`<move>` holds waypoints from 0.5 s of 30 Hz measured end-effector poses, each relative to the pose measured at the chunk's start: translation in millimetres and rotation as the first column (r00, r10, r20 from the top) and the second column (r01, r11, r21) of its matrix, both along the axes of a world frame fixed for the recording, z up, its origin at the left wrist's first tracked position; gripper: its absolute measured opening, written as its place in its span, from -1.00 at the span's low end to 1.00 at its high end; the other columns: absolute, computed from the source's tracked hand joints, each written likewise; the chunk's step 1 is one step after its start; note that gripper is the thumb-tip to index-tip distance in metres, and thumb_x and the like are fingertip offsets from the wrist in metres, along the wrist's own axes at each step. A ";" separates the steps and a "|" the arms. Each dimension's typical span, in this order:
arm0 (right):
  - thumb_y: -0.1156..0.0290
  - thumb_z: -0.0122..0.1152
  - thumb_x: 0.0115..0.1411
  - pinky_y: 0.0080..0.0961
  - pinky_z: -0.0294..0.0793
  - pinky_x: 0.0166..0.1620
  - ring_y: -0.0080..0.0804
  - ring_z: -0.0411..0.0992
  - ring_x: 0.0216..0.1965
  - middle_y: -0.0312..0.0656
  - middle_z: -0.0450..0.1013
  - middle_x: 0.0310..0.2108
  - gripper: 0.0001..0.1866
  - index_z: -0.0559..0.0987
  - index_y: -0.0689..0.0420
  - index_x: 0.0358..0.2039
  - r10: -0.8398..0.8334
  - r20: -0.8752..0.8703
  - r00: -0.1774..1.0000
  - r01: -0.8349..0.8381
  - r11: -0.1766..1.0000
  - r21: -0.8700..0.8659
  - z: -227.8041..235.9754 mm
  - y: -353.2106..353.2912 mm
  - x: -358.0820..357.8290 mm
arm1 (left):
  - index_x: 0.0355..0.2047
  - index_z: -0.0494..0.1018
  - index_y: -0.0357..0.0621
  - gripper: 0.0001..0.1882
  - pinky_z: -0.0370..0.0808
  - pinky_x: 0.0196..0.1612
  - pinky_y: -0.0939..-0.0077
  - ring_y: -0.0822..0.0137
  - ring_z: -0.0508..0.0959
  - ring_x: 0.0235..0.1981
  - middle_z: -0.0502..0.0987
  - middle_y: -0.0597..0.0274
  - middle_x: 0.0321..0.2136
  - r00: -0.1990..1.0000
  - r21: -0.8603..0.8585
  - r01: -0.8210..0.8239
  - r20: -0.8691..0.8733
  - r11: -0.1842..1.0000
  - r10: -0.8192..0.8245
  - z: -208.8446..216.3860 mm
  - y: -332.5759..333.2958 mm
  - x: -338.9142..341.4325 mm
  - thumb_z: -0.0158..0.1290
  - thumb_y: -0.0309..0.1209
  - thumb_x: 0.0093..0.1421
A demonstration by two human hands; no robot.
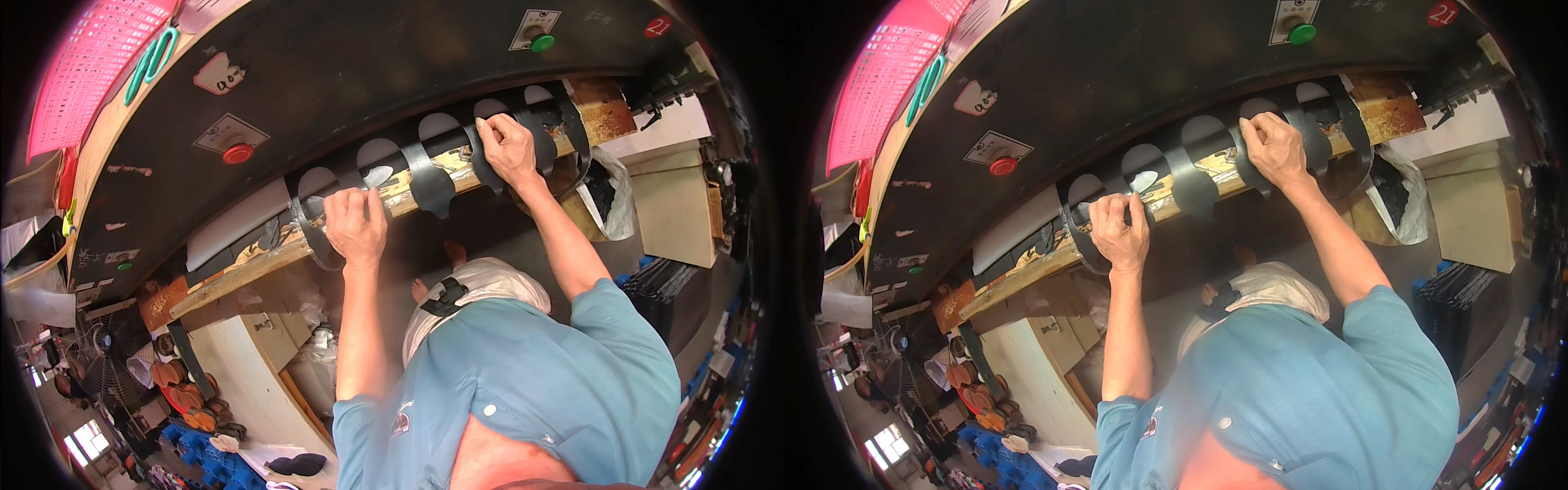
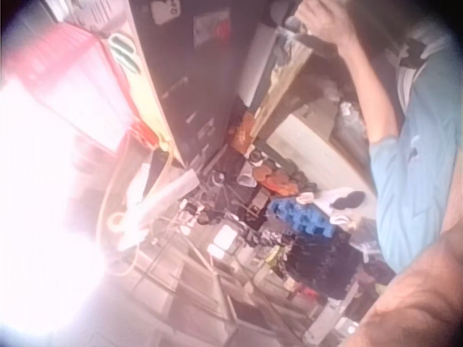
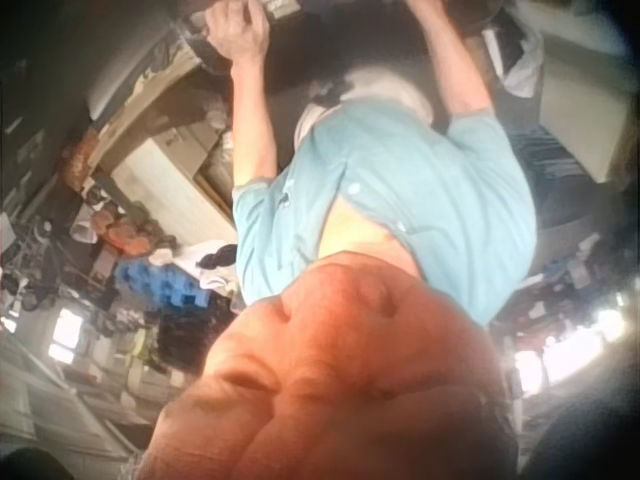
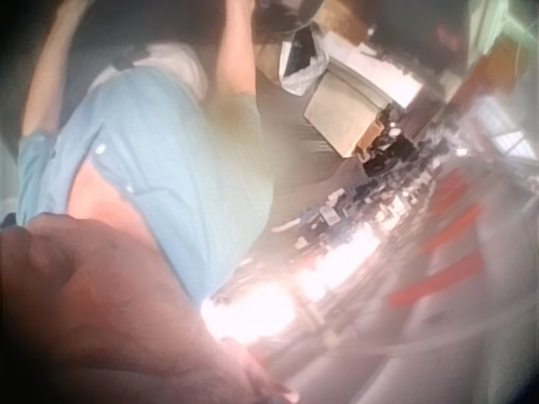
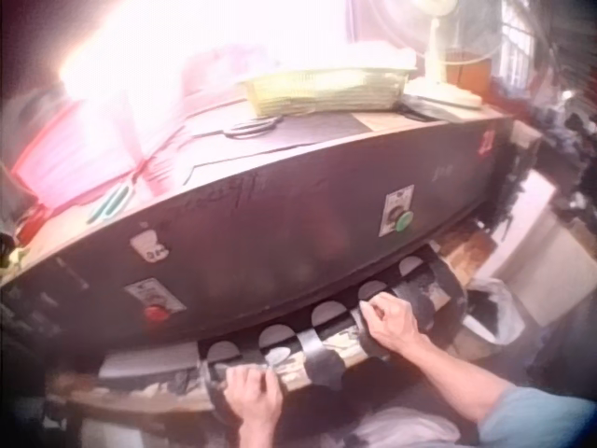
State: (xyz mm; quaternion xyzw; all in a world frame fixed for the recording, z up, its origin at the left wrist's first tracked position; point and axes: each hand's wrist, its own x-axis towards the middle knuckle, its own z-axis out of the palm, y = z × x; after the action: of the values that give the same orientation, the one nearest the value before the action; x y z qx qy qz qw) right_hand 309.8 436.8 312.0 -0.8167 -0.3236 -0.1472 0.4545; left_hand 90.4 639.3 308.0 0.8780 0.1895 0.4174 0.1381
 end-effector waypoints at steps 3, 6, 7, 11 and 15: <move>0.38 0.37 0.34 -0.32 0.42 -0.42 -0.22 0.45 -0.57 -0.08 0.48 -0.54 -0.78 0.62 0.23 -0.40 -0.011 -0.027 1.000 0.009 0.998 -0.059 1.2 2.0 5.0 | -0.40 0.52 -0.13 -0.83 0.51 -0.25 0.16 0.05 0.56 -0.29 0.59 0.19 -0.36 1.000 -0.014 -0.006 0.013 1.000 0.007 3.0 0.4 2.5 0.34 -0.49 0.19; 0.37 0.35 0.34 -0.26 0.47 -0.39 -0.09 0.53 -0.52 -0.06 0.54 -0.51 -0.79 0.62 0.20 -0.40 -0.036 -0.043 0.998 0.032 0.995 -0.100 3.9 4.9 4.7 | -0.40 0.53 -0.13 -0.83 0.51 -0.24 0.16 0.06 0.56 -0.27 0.58 0.19 -0.35 1.000 -0.037 -0.012 -0.022 0.999 0.011 3.0 2.1 2.0 0.35 -0.47 0.18; 0.37 0.35 0.34 -0.26 0.47 -0.39 -0.09 0.54 -0.52 -0.06 0.55 -0.51 -0.79 0.62 0.21 -0.40 -0.040 -0.036 0.999 0.036 0.995 -0.096 4.4 4.1 2.4 | -0.40 0.53 -0.12 -0.83 0.52 -0.24 0.16 0.06 0.56 -0.26 0.57 0.20 -0.34 0.999 -0.045 -0.015 -0.036 0.999 0.013 3.5 0.9 0.9 0.36 -0.46 0.18; 0.36 0.35 0.35 -0.26 0.48 -0.39 -0.08 0.54 -0.51 -0.04 0.56 -0.51 -0.79 0.62 0.21 -0.39 -0.042 -0.048 0.998 0.037 0.995 -0.097 2.3 2.5 -0.7 | -0.39 0.55 -0.12 -0.83 0.50 -0.22 0.15 0.07 0.55 -0.27 0.56 0.20 -0.37 0.998 -0.087 -0.021 -0.054 0.996 0.016 4.4 -1.4 0.1 0.36 -0.44 0.19; 0.37 0.34 0.35 -0.27 0.49 -0.38 -0.10 0.56 -0.50 -0.05 0.56 -0.51 -0.80 0.63 0.21 -0.37 -0.011 -0.071 0.997 0.003 0.994 -0.109 -4.6 0.0 1.9 | -0.35 0.55 -0.18 -0.83 0.52 -0.13 0.12 0.02 0.54 -0.19 0.57 0.12 -0.30 0.998 -0.115 0.005 -0.055 0.993 -0.012 2.1 -2.2 -1.0 0.36 -0.46 0.17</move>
State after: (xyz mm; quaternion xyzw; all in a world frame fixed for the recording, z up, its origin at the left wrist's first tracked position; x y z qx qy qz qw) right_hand 311.7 436.8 307.4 -0.8461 -0.3118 -0.1019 0.4201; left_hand 89.4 637.2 310.1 0.8807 0.2133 0.3804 0.1848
